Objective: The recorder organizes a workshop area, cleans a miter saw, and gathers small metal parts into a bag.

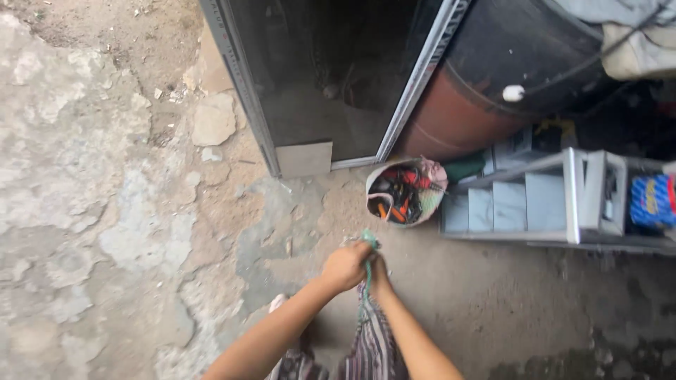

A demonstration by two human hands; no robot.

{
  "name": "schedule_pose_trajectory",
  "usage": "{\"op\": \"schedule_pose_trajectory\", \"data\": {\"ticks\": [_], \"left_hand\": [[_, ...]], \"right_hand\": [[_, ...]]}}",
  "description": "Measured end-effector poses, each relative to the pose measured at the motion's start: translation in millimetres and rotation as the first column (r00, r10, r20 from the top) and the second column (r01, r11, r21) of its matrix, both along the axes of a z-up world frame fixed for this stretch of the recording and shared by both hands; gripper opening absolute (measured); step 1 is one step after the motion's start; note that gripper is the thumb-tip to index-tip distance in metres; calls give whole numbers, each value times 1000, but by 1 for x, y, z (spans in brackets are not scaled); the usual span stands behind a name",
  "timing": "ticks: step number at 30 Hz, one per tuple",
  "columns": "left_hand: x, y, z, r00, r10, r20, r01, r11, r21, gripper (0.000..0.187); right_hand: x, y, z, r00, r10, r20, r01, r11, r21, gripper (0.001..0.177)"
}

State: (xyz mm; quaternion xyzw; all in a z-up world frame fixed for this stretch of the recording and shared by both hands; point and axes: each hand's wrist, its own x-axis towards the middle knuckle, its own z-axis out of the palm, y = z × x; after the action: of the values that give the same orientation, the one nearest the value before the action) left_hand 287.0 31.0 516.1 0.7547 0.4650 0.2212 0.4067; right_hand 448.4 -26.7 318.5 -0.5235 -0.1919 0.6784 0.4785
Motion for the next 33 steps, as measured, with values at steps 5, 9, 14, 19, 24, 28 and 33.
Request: {"op": "schedule_pose_trajectory", "data": {"ticks": [5, 9, 14, 19, 24, 28, 33], "left_hand": [[-12, -55, 70, 998, -58, 36, 60, 997, -50, 26], [-26, -46, 87, 978, -189, 89, 186, 982, 35, 22], [-70, -50, 52, 943, 29, 331, -29, 1000, -4, 37], [-176, -74, -81, 766, 509, 393, -338, 839, -427, 27], [-329, -16, -42, 455, 886, 87, 175, 7, -985, 29], [-416, 54, -64, 586, 810, -10, -26, 7, -1000, 46], [-490, 131, -178, 490, 851, 189, 174, 116, -978, 22]], "right_hand": [[-7, -63, 88, 994, -102, 25, 105, 980, -172, 25], [-7, -47, 106, 963, -249, 98, 267, 921, -283, 18], [-58, -41, 172, 906, 175, 386, -118, 979, -167, 25], [-188, -28, 189, 519, 448, 728, -423, 875, -236, 42], [-348, 73, 222, 381, 544, 747, -570, 775, -274, 47], [-440, 123, 211, 386, 625, 679, -574, 739, -353, 43], [-517, 192, 174, 176, 489, 854, -709, 665, -235, 35]]}}
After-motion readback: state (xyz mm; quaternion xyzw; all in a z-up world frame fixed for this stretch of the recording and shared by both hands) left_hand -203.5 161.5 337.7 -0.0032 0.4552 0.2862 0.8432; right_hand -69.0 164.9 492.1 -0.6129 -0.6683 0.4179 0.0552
